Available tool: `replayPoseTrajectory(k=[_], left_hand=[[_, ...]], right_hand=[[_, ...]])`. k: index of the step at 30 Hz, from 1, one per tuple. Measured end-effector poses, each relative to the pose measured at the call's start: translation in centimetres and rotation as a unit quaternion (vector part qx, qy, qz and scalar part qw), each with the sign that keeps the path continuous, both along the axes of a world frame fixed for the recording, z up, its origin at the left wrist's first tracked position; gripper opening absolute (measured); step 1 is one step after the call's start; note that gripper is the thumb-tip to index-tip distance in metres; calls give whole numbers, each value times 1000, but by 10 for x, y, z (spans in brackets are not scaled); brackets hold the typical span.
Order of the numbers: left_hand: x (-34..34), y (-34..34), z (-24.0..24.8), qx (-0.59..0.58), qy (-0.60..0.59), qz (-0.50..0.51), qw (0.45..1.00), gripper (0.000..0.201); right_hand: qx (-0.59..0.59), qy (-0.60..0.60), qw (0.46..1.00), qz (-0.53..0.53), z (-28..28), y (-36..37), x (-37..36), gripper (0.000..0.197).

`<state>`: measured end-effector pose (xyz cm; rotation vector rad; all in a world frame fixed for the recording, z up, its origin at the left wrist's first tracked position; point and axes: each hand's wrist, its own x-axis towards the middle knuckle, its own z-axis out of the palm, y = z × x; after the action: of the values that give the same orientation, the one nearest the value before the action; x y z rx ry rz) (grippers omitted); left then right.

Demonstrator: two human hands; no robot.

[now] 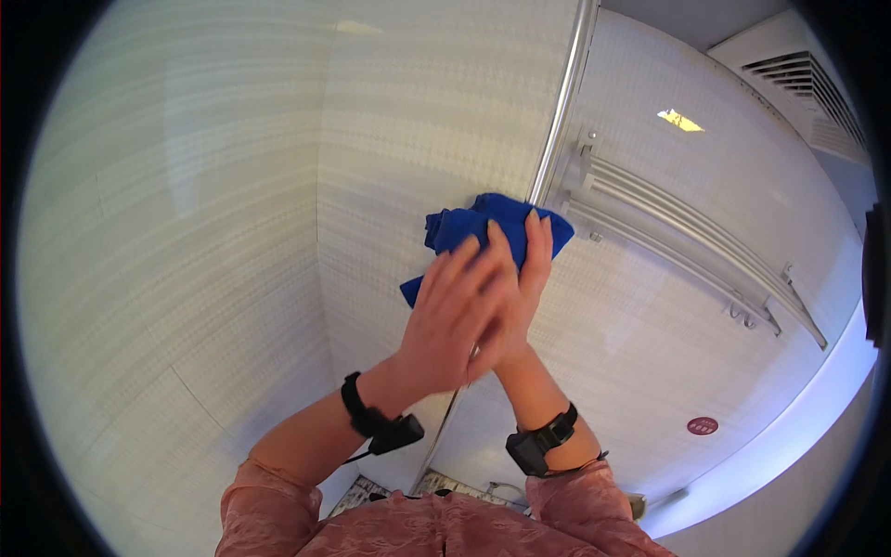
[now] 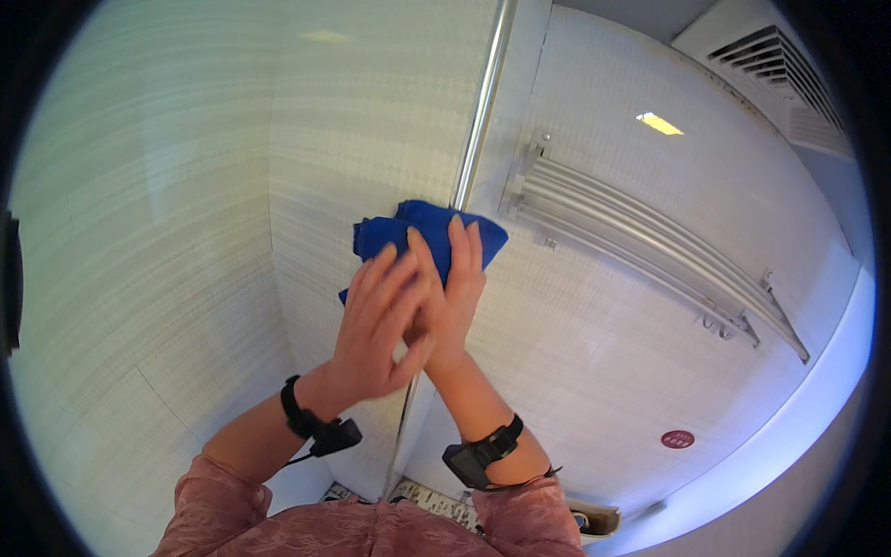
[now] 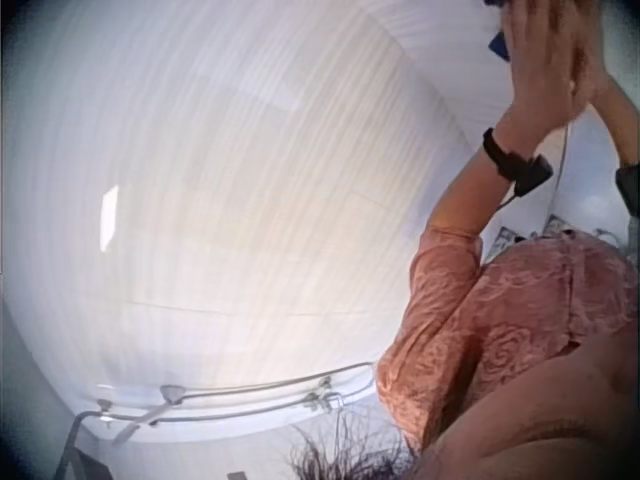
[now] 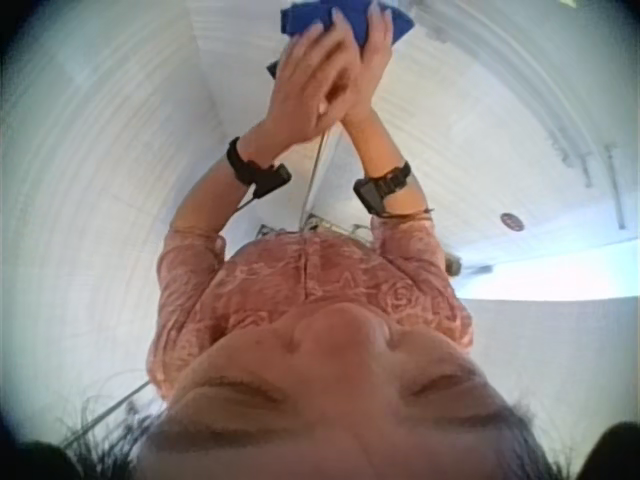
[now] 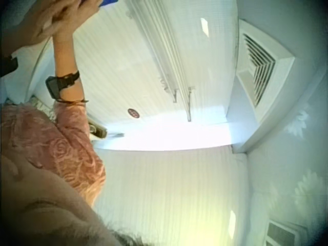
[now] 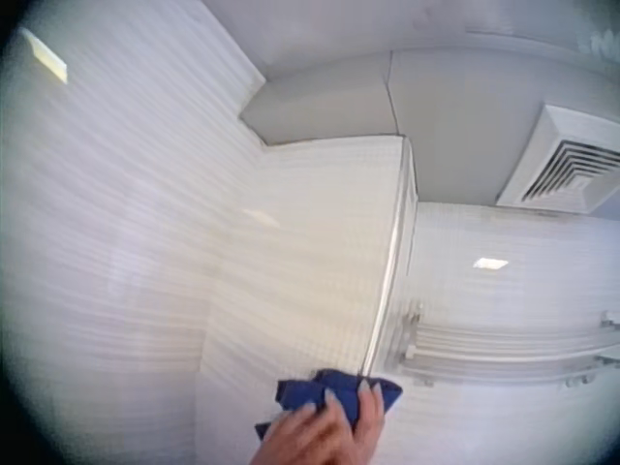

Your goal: Cleaning and wiping down walls and fixtures inside a bathroom using a cloth.

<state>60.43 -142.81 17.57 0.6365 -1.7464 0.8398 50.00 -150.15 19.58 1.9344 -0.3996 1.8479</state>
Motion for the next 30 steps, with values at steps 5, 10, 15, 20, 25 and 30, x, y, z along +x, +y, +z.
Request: replayPoseTrajectory(k=[5,10,15,20,25,30], left_hand=[[6,-31,-26,21,76,2,997,59],[-13,-24,-112,68,83,34,994,58],[-15,-33,-58,45,50,23,997,56],[-1,-41,52,-15,48,-47,998,44],[19,-59,15,-45,52,-58,996,36],[13,-43,-134,44,40,-34,998,35]], right_hand=[[40,12,997,-63,-63,1,-3,35],[91,32,995,-15,-146,3,-20,35],[135,14,989,56,-108,-14,-19,40],[22,-13,997,67,8,-11,-4,50],[8,-35,995,88,-24,-21,5,49],[103,-10,989,107,-183,-16,-11,42]])
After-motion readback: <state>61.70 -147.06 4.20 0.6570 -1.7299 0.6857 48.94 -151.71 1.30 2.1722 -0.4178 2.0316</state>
